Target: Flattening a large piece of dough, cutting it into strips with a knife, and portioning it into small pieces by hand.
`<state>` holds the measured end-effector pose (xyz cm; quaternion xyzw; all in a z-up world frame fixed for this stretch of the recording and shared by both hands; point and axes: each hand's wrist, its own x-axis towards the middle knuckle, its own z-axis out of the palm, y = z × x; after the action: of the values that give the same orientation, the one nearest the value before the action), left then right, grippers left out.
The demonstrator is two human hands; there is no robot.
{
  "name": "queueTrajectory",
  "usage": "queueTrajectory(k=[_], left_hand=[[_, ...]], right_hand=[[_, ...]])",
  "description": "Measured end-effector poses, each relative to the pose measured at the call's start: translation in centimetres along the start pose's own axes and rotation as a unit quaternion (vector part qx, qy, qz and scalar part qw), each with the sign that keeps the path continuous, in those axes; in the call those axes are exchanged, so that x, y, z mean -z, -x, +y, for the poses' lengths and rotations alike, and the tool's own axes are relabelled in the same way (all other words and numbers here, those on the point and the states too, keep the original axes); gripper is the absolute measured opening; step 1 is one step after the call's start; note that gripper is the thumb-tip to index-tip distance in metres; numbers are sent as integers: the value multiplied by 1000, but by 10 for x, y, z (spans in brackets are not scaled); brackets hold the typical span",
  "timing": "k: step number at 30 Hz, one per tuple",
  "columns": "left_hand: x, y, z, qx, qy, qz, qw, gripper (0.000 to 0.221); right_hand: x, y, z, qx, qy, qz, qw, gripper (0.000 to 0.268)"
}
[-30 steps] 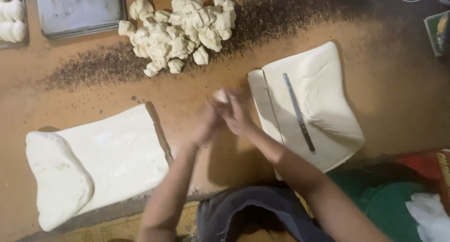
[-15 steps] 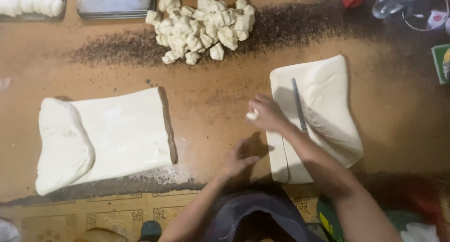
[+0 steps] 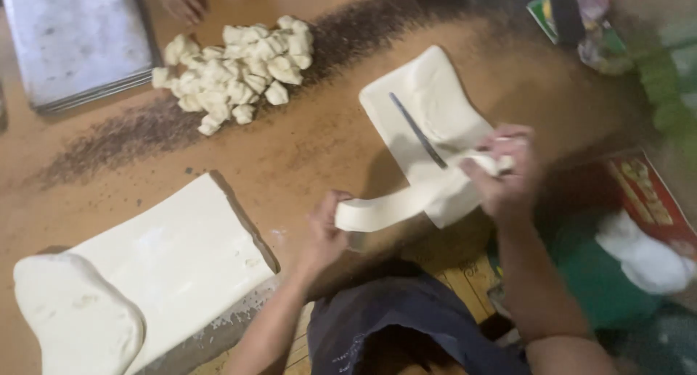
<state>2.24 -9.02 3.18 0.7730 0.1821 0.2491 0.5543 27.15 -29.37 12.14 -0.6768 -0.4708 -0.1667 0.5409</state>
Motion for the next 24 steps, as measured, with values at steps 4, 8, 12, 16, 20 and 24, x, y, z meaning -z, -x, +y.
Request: queueTrajectory(k=[4, 8, 12, 16, 20, 24], left_hand=[[25, -2, 34, 35, -222, -269, 936, 86], [-8, 19, -17, 0, -118, -228, 966, 59], [-10, 31, -96, -39, 92, -67, 993, 29], [-3, -22, -19, -88, 2, 131, 987, 23], [-4, -34, -56, -99, -42, 154, 982, 75], [-6, -47, -62, -127, -186, 153, 962, 51]], right_hand=[[-76, 3, -86, -71, -132, 19, 988, 34], [-126, 28, -114, -170, -355, -135, 909, 18], [-182, 41, -69, -174, -377, -144, 898, 22], [-181, -28, -65, -35, -417, -220, 881, 36], [-153, -45, -36, 178, -231, -202, 935, 37], [-161, -33, -2, 209, -184, -223, 934, 39]])
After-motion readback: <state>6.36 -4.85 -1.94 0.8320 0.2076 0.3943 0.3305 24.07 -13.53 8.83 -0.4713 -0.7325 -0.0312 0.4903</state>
